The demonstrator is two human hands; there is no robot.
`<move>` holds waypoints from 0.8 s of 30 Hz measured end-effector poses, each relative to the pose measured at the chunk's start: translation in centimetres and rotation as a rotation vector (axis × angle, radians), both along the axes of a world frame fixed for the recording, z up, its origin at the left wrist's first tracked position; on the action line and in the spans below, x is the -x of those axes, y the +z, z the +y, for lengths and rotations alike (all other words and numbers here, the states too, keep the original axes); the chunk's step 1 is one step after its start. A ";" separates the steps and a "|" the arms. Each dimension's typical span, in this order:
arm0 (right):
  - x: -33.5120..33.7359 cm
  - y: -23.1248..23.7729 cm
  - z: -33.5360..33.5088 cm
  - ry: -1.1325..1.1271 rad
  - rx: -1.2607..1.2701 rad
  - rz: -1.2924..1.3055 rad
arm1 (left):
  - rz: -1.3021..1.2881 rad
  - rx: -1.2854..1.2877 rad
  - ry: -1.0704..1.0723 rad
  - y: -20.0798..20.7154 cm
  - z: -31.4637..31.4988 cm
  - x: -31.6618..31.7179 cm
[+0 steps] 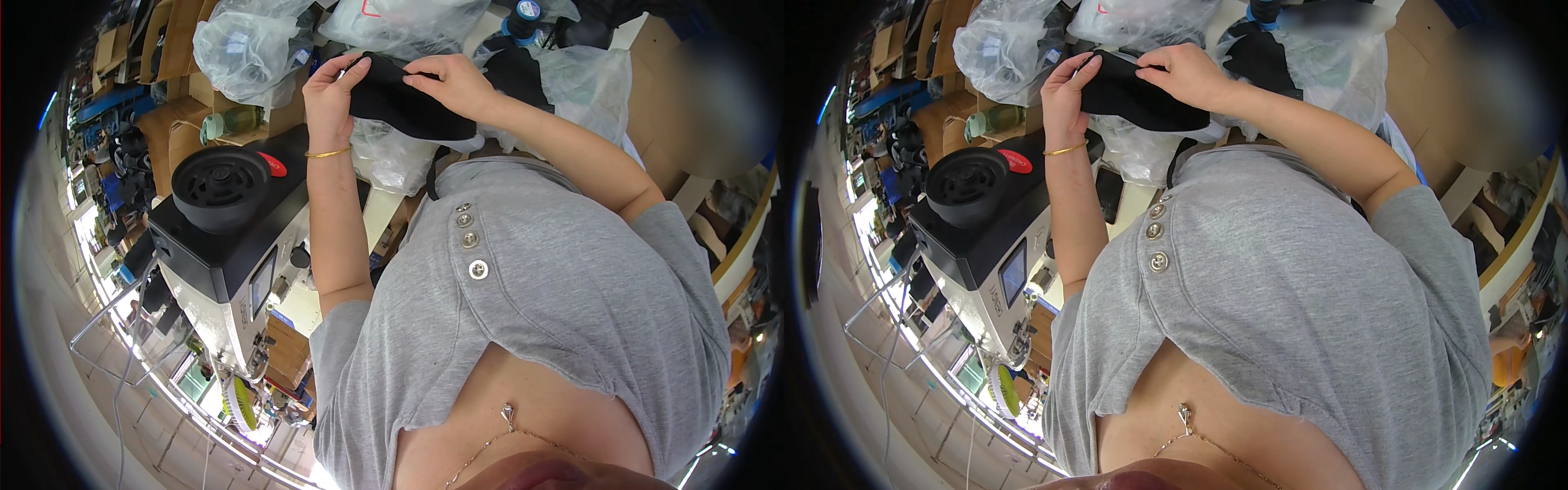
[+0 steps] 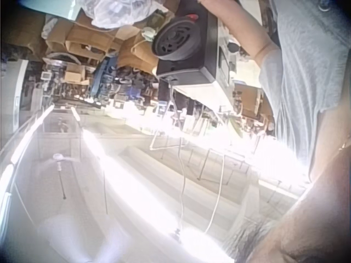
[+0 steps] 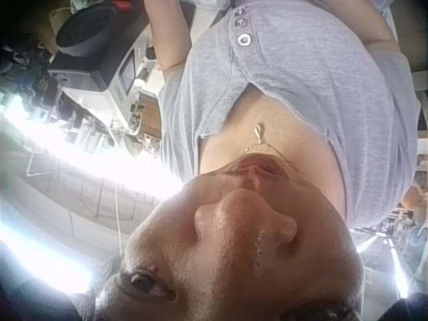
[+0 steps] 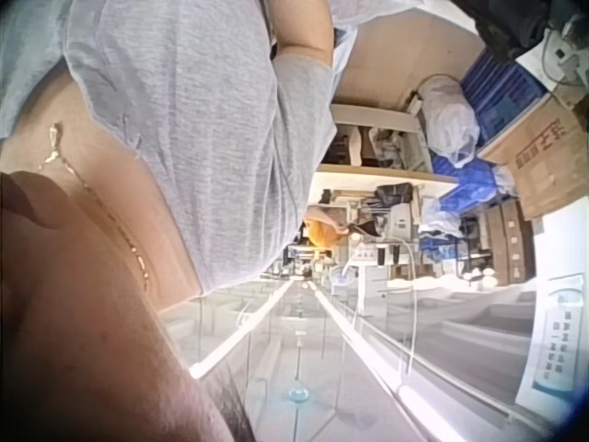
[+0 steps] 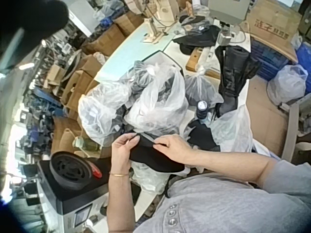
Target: Inspecting and sorting various black and white shoe upper components and interior padding materials.
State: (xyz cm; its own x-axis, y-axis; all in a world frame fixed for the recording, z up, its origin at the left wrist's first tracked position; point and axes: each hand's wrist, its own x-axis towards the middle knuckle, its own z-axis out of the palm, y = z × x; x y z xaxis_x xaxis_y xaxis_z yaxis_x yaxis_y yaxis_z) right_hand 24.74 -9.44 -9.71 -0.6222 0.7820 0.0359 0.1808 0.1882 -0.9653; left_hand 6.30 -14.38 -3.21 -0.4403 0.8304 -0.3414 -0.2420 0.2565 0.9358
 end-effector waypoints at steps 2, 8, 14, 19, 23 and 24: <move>-0.1 0.1 0.0 -0.008 -0.008 0.010 | -0.008 -0.002 0.005 -0.1 0.2 -0.1; -0.1 0.6 0.2 -0.019 0.042 -0.018 | 0.011 -0.015 0.019 -0.8 0.3 0.0; -0.9 0.5 0.0 -0.006 0.143 -0.003 | -0.039 -0.017 0.029 -0.6 0.4 0.1; -6.5 0.3 0.1 -0.210 0.039 0.083 | 0.074 -0.052 0.019 -0.8 -0.6 1.1; -12.5 -2.8 2.5 -0.357 -0.174 -0.137 | 0.114 -0.012 -0.013 -0.9 -0.9 1.6; -13.4 -3.3 2.9 -0.344 -0.202 -0.202 | 0.129 -0.011 -0.033 -1.1 -0.9 1.7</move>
